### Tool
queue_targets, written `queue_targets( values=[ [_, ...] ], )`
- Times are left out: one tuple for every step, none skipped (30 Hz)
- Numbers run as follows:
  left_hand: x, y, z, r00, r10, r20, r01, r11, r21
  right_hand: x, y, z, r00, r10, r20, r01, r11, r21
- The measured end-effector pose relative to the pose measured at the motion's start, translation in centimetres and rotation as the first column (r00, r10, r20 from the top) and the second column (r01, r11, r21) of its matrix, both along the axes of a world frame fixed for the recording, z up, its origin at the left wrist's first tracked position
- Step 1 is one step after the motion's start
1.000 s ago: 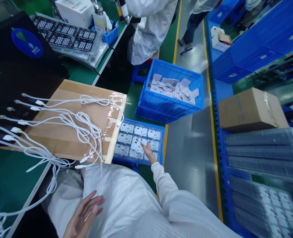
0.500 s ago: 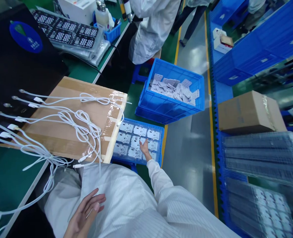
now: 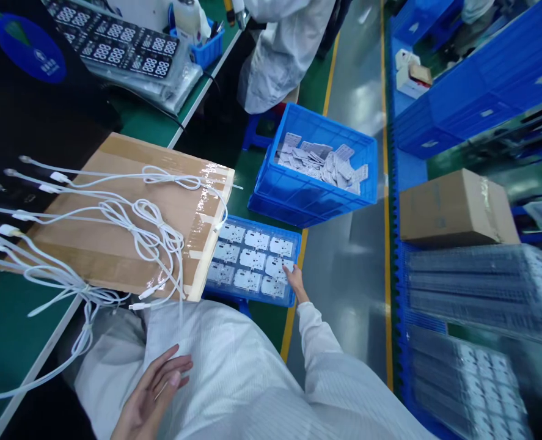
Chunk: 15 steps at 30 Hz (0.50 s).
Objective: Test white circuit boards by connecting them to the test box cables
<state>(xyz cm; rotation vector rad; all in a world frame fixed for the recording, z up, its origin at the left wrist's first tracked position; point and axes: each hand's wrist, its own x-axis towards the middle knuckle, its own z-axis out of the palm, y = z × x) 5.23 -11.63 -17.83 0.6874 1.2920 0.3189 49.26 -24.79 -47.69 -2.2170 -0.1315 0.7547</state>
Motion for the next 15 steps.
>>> queue_targets(
  values=[
    [0.1, 0.0, -0.1, 1.000, -0.002, 0.009, 0.002, 1.000, -0.006, 0.6, -0.4, -0.2, 1.000, -0.006, 0.006, 0.006, 1.000, -0.020],
    [0.2, 0.0, -0.2, 1.000, -0.007, 0.024, 0.007, 1.000, -0.014, 1.0, -0.6, -0.4, 1.000, -0.014, 0.008, 0.014, 0.999, -0.043],
    [0.2, 0.0, -0.3, 0.999, -0.013, 0.039, 0.014, 1.000, -0.019, 1.3, -0.6, -0.8, 1.000, -0.021, 0.012, 0.022, 0.998, -0.064],
    [0.3, 0.0, -0.4, 0.999, -0.018, 0.047, 0.019, 1.000, -0.022, 1.4, -0.5, -1.1, 0.999, -0.028, 0.020, 0.029, 0.996, -0.083],
    [0.3, 0.0, -0.4, 0.999, -0.019, 0.045, 0.020, 1.000, -0.023, 1.4, -0.4, -1.5, 0.999, -0.034, 0.030, 0.036, 0.994, -0.099],
    [0.4, 0.0, -0.5, 0.999, -0.016, 0.037, 0.017, 1.000, -0.024, 1.3, -0.2, -1.8, 0.998, -0.038, 0.042, 0.042, 0.993, -0.113],
    [0.4, 0.0, -0.4, 1.000, -0.010, 0.027, 0.011, 1.000, -0.023, 1.1, 0.0, -2.1, 0.998, -0.040, 0.056, 0.047, 0.991, -0.124],
    [0.4, -0.1, -0.4, 1.000, -0.005, 0.019, 0.005, 1.000, -0.024, 0.9, 0.2, -2.4, 0.997, -0.040, 0.071, 0.050, 0.990, -0.133],
    [0.5, -0.1, -0.3, 1.000, -0.003, 0.017, 0.003, 1.000, -0.026, 0.6, 0.3, -2.6, 0.996, -0.039, 0.086, 0.051, 0.989, -0.141],
    [0.5, -0.1, -0.2, 1.000, -0.003, 0.021, 0.003, 1.000, -0.028, 0.3, 0.4, -2.7, 0.994, -0.037, 0.100, 0.052, 0.988, -0.148],
    [0.6, -0.2, -0.1, 1.000, -0.004, 0.026, 0.005, 1.000, -0.029, -0.1, 0.4, -2.8, 0.993, -0.034, 0.112, 0.051, 0.987, -0.154],
    [0.6, -0.3, 0.1, 0.999, -0.005, 0.032, 0.006, 1.000, -0.026, -0.5, 0.4, -2.9, 0.992, -0.029, 0.123, 0.049, 0.986, -0.160],
    [0.7, -0.3, 0.2, 0.999, -0.004, 0.033, 0.004, 1.000, -0.021, -0.8, 0.4, -2.9, 0.991, -0.023, 0.132, 0.045, 0.985, -0.164],
    [0.8, -0.4, 0.4, 1.000, 0.000, 0.029, 0.001, 1.000, -0.015, -1.2, 0.4, -3.0, 0.990, -0.016, 0.141, 0.040, 0.985, -0.168],
    [0.9, -0.5, 0.5, 1.000, 0.003, 0.021, -0.003, 1.000, -0.010, -1.6, 0.4, -3.0, 0.989, -0.010, 0.148, 0.035, 0.984, -0.172]
  ],
)
